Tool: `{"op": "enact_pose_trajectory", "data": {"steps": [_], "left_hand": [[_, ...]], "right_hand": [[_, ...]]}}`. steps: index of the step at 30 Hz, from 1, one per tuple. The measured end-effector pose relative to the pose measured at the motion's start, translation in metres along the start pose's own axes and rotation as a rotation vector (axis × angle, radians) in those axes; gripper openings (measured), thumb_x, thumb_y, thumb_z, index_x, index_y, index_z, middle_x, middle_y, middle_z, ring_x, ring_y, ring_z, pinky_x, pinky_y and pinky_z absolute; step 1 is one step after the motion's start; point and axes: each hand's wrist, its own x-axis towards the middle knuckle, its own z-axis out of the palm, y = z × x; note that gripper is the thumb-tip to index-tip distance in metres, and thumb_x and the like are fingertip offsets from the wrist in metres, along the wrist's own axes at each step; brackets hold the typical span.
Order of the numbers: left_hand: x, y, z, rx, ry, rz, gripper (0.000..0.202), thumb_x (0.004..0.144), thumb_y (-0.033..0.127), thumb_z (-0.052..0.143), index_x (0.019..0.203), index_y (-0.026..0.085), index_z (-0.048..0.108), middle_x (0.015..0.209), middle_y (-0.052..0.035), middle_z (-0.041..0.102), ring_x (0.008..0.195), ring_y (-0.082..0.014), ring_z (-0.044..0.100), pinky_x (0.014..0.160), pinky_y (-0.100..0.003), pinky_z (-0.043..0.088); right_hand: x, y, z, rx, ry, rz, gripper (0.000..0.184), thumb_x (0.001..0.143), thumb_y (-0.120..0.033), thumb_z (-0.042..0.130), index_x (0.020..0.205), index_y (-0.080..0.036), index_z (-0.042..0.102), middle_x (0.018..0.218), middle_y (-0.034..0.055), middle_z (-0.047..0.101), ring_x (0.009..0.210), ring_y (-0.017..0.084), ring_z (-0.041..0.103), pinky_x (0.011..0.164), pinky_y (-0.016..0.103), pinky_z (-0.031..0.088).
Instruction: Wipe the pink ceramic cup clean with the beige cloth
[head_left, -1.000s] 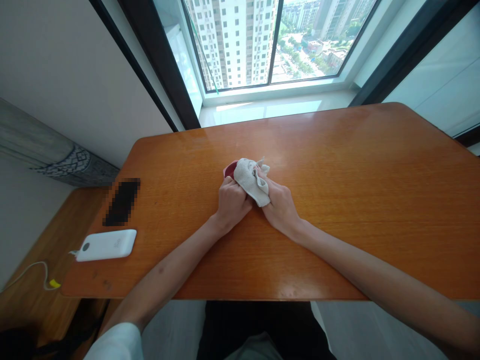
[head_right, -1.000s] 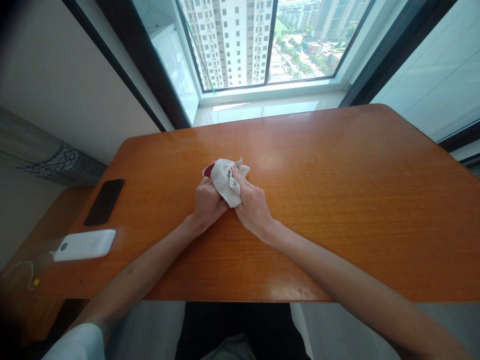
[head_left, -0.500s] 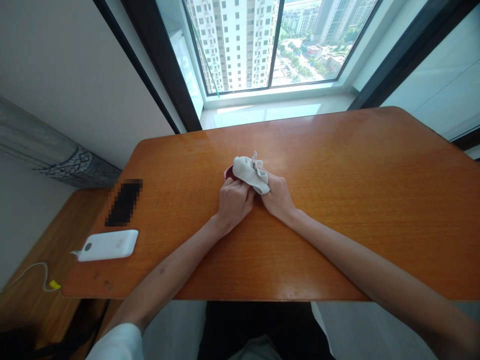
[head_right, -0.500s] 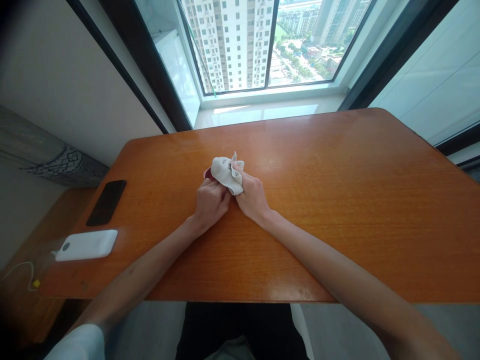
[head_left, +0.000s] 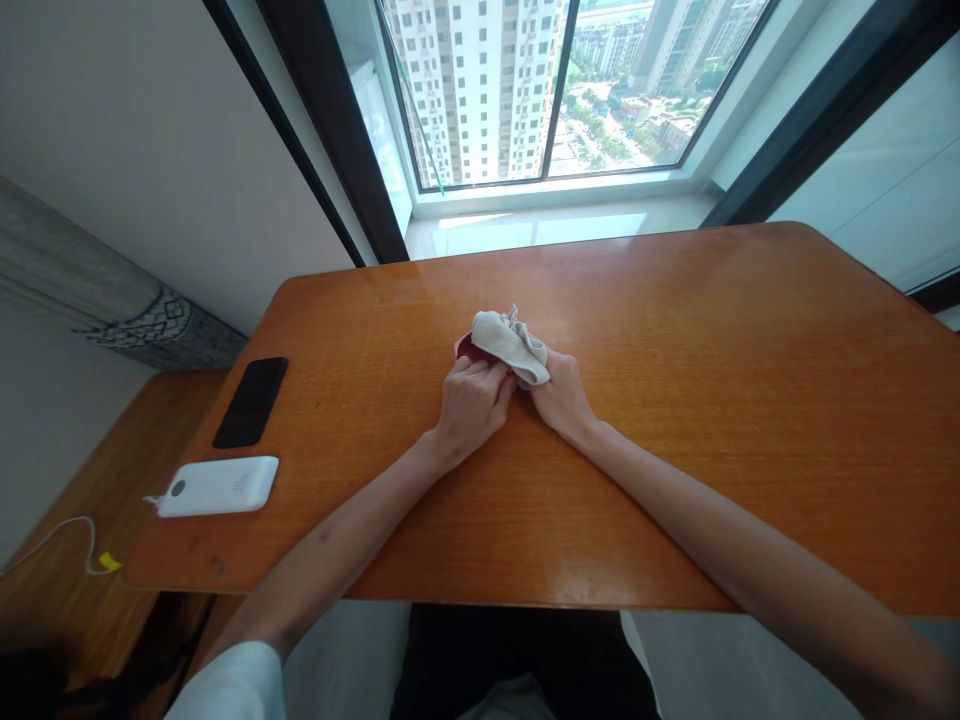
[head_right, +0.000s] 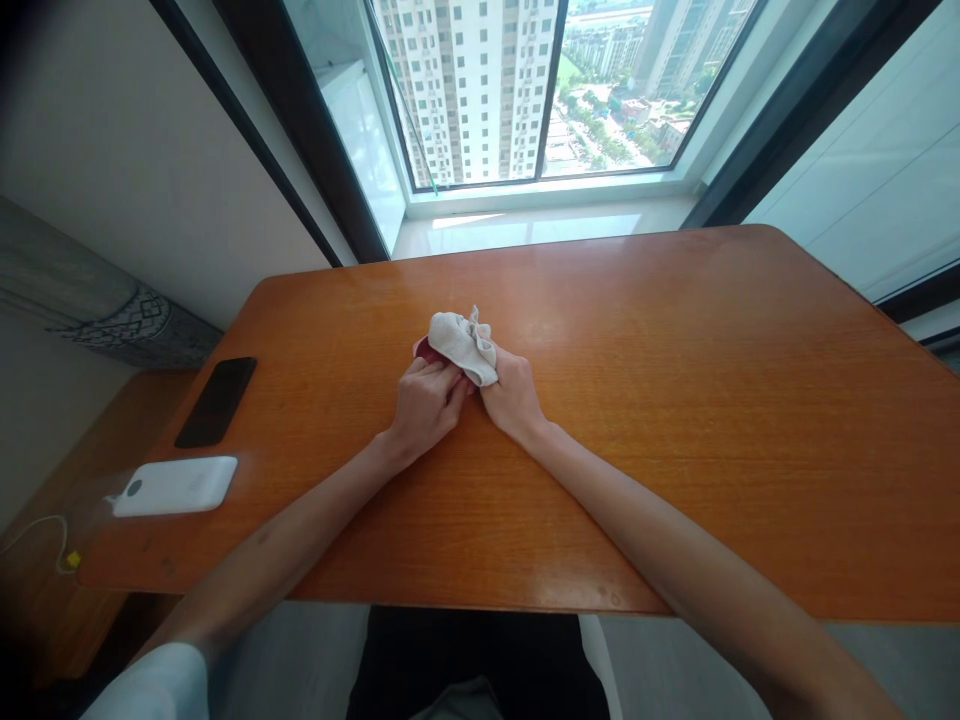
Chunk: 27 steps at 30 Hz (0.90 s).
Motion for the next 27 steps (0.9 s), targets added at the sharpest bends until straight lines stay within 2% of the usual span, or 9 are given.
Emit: {"op": "enact_pose_trajectory", "data": {"steps": [4,8,12,15,18,20,22,24,27], "left_hand": [[-0.002,-0.003,0.003,0.008,0.012,0.003,0.024,0.103,0.022,0.062,0.081,0.019,0.071,0.086,-0.0106,0.081,0.078,-0.0258,0.072,0.082,-0.043,0.052],[-0.004,-0.006,0.006,-0.001,-0.031,0.015,0.018,0.098,0.022,0.066,0.081,0.020,0.073,0.085,-0.0101,0.080,0.076,-0.0253,0.071,0.080,-0.043,0.052],[-0.003,-0.006,0.003,-0.017,-0.008,0.003,0.026,0.103,0.023,0.062,0.080,0.019,0.072,0.086,-0.0118,0.080,0.078,-0.0260,0.071,0.081,-0.043,0.051],[-0.001,-0.006,-0.002,-0.059,-0.012,0.030,0.030,0.109,0.027,0.056,0.086,0.019,0.073,0.087,-0.0106,0.081,0.081,-0.0258,0.072,0.083,-0.042,0.049],[0.001,-0.010,-0.007,-0.129,-0.035,0.067,0.032,0.114,0.031,0.050,0.100,0.020,0.077,0.088,-0.0070,0.081,0.080,-0.0234,0.072,0.084,-0.040,0.048],[0.001,-0.014,-0.009,-0.187,-0.051,0.102,0.033,0.114,0.034,0.050,0.106,0.020,0.079,0.087,-0.0059,0.080,0.077,-0.0221,0.070,0.084,-0.040,0.047],[0.001,-0.019,-0.010,-0.243,-0.067,0.113,0.034,0.113,0.035,0.050,0.107,0.021,0.080,0.084,-0.0052,0.079,0.074,-0.0209,0.068,0.084,-0.040,0.047],[0.000,-0.023,-0.011,-0.289,-0.083,0.099,0.034,0.111,0.037,0.052,0.106,0.022,0.082,0.079,-0.0041,0.076,0.071,-0.0202,0.066,0.086,-0.041,0.048],[0.000,-0.027,-0.014,-0.338,-0.101,0.087,0.033,0.108,0.039,0.055,0.099,0.024,0.083,0.072,-0.0033,0.072,0.070,-0.0207,0.063,0.087,-0.042,0.049]], "right_hand": [[-0.024,-0.009,-0.005,-0.039,-0.010,-0.039,0.041,0.109,-0.034,0.052,0.140,-0.029,0.078,0.136,0.0075,0.084,0.131,0.035,0.077,0.117,0.053,0.059],[-0.042,-0.017,-0.010,-0.043,-0.035,-0.035,0.048,0.108,-0.035,0.053,0.153,-0.032,0.069,0.148,0.0071,0.079,0.142,0.035,0.073,0.118,0.054,0.060],[-0.027,-0.012,-0.007,-0.017,-0.025,-0.031,0.041,0.106,-0.033,0.054,0.139,-0.027,0.078,0.136,0.0090,0.084,0.129,0.036,0.078,0.113,0.052,0.061],[-0.007,-0.002,-0.005,0.012,-0.011,-0.032,0.031,0.103,-0.035,0.057,0.115,-0.024,0.083,0.110,0.0079,0.087,0.104,0.033,0.081,0.101,0.046,0.062],[0.006,0.011,-0.008,0.089,0.000,0.019,0.030,0.103,-0.042,0.059,0.090,-0.023,0.077,0.081,0.0026,0.079,0.079,0.024,0.072,0.079,0.036,0.059],[0.011,0.020,-0.014,0.158,0.017,0.071,0.038,0.102,-0.052,0.062,0.079,-0.023,0.071,0.072,0.0001,0.072,0.069,0.019,0.064,0.068,0.032,0.054],[0.014,0.029,-0.019,0.228,0.021,0.120,0.045,0.099,-0.062,0.065,0.075,-0.024,0.068,0.069,-0.0013,0.068,0.065,0.017,0.060,0.064,0.030,0.052],[0.017,0.035,-0.023,0.277,0.010,0.141,0.049,0.096,-0.070,0.067,0.077,-0.024,0.071,0.071,-0.0017,0.070,0.067,0.018,0.062,0.068,0.031,0.056],[0.020,0.040,-0.023,0.313,-0.003,0.113,0.052,0.097,-0.073,0.064,0.096,-0.024,0.081,0.087,0.0006,0.080,0.088,0.023,0.074,0.094,0.038,0.063]]}}
